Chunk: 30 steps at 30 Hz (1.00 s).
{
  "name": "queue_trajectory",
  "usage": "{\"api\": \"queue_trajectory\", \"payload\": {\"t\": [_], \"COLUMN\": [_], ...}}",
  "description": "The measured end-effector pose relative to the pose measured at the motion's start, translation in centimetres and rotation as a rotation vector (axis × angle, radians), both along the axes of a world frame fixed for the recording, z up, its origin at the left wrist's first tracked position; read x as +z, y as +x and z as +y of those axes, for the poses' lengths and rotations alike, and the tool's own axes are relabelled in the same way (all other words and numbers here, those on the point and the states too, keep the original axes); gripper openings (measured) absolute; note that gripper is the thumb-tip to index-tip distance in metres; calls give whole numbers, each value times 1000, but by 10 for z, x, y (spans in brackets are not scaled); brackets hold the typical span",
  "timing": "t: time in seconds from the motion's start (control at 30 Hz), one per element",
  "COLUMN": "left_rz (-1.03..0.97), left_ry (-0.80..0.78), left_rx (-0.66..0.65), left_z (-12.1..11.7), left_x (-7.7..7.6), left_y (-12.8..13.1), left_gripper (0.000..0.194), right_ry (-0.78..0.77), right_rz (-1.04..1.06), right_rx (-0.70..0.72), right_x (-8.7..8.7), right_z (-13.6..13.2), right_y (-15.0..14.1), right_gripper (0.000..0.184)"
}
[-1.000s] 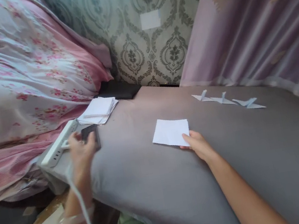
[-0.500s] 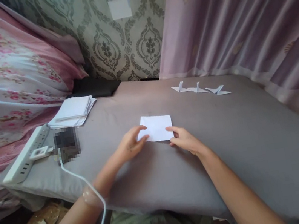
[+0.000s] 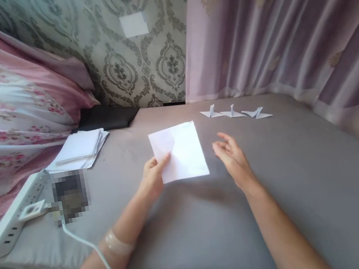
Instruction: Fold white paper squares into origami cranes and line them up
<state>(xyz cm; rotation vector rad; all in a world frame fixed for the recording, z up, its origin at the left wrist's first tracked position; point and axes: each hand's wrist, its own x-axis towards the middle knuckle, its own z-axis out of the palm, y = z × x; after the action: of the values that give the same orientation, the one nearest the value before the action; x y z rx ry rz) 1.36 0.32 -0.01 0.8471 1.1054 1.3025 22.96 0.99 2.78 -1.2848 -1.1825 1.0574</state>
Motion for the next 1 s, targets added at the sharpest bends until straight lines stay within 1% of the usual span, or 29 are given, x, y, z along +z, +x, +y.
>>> {"api": "queue_trajectory", "payload": {"t": [0.03,0.07,0.13,0.17,0.2,0.27,0.33,0.4,0.47,0.53,0.6,0.63,0.67,0.73,0.77,0.8,0.83,0.87,0.9,0.93,1.0], "left_rz": [-107,-167,-184,-166,-142,-108,-112,-134,-136,-109,-30,46,151,441,607,775,909,994,1046,1084,1122], "left_ry": [-108,-198,-304,-320,-321,-316,-340,-379,-404,-417,-409,-378,-323,-129,-10,127,236,298,333,350,352], "left_rx": [-16,-32,-44,-49,-59,-85,-101,-97,-100,-143,-193,-187,-152,-44,-23,-72,-156,-253,-360,-439,-541], "left_z": [1,1,1,1,1,0,0,0,0,-1,-1,0,1,3,5,6,6,6,6,4,1], "left_x": [-2,-4,-8,-10,-11,-12,-11,-7,-4,-3,-5,-7,-9,-13,-15,-16,-15,-14,-13,-11,-6], "left_y": [-1,-2,-4,-4,-4,-4,-4,-4,-3,-3,-5,-7,-11,-22,-28,-35,-41,-46,-50,-53,-55], "left_gripper": [36,35,30,29,27,25,23,22,21,21,21,22,25,31,34,39,45,51,56,58,57], "right_ry": [-69,-147,-255,-256,-223,-99,17,91,170,254,308,318,318,312,313,317,326,336,344,347,329], "right_rz": [7,15,-4,-42,-98,-257,-427,-544,-630,-757,-905,-964,-1010,-1062,-1073,-1081,-1086,-1087,-1084,-1074,-1032], "right_rx": [12,51,157,216,275,363,432,490,497,445,414,419,428,426,411,393,373,353,337,327,319], "right_x": [-4,-8,-17,-21,-24,-29,-32,-35,-39,-44,-49,-51,-53,-57,-58,-59,-60,-61,-62,-63,-63], "right_z": [1,1,-1,-3,-6,-9,-11,-12,-11,-10,-8,-8,-8,-7,-7,-7,-7,-8,-8,-8,-8], "right_y": [0,-1,-3,-4,-5,-3,1,4,6,4,2,1,1,2,3,4,5,6,7,8,8], "right_gripper": [60,62,64,63,61,57,53,51,50,48,44,43,42,41,40,39,38,38,38,37,33]}}
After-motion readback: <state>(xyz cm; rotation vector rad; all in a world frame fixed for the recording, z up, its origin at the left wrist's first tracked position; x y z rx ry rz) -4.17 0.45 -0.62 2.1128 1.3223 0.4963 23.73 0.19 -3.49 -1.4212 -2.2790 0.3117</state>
